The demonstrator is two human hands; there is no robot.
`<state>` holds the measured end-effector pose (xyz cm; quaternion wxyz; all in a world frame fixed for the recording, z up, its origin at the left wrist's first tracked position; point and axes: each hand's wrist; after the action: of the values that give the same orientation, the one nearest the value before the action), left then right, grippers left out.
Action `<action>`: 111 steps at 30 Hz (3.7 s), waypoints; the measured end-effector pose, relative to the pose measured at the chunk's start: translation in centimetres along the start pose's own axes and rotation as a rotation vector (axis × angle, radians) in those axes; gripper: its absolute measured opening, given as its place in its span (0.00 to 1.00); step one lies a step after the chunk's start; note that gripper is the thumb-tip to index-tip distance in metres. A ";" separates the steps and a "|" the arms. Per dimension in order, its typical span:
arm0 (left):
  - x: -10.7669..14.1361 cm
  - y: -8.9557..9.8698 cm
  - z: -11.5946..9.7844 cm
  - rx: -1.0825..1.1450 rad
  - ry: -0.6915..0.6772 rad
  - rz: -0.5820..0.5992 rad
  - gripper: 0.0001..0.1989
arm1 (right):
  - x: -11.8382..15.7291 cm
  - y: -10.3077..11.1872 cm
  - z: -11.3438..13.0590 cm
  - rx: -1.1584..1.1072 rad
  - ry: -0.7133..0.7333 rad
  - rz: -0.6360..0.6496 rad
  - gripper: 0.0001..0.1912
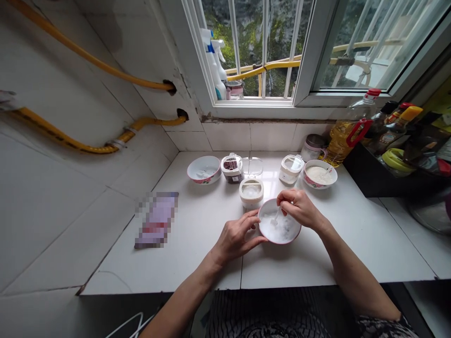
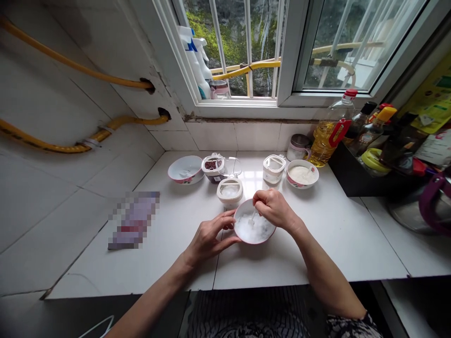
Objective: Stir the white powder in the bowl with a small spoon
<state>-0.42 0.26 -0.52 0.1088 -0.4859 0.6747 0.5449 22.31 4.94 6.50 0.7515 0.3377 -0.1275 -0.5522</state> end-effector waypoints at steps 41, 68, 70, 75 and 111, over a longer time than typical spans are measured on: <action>0.1 -0.2 0.2 -0.017 -0.008 -0.009 0.18 | -1.6 -1.1 -1.2 -0.771 -0.292 -0.296 0.07; 0.0 -0.1 0.1 0.000 -0.018 -0.016 0.16 | 0.2 -0.7 0.5 -0.142 -0.005 0.077 0.10; 0.0 -0.1 0.1 -0.002 -0.008 -0.011 0.16 | 0.2 -0.9 0.4 -0.172 -0.034 0.092 0.10; 0.0 0.0 0.1 -0.002 -0.011 -0.005 0.16 | 0.1 -0.5 0.0 -0.396 -0.213 0.079 0.07; 0.3 -0.1 0.4 -0.022 -0.001 0.011 0.16 | -0.9 0.3 -1.1 -0.667 -0.347 0.074 0.05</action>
<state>-0.60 0.42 -0.95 0.1007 -0.4830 0.6713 0.5530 22.77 6.23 6.05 0.8069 -0.0290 -0.0783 -0.5848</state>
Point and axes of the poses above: each hand's wrist, its own x-axis away from the middle knuckle, its own y-axis out of the back of the hand, z = x × y, and after that the axes turned 6 degrees about -y, right-handed
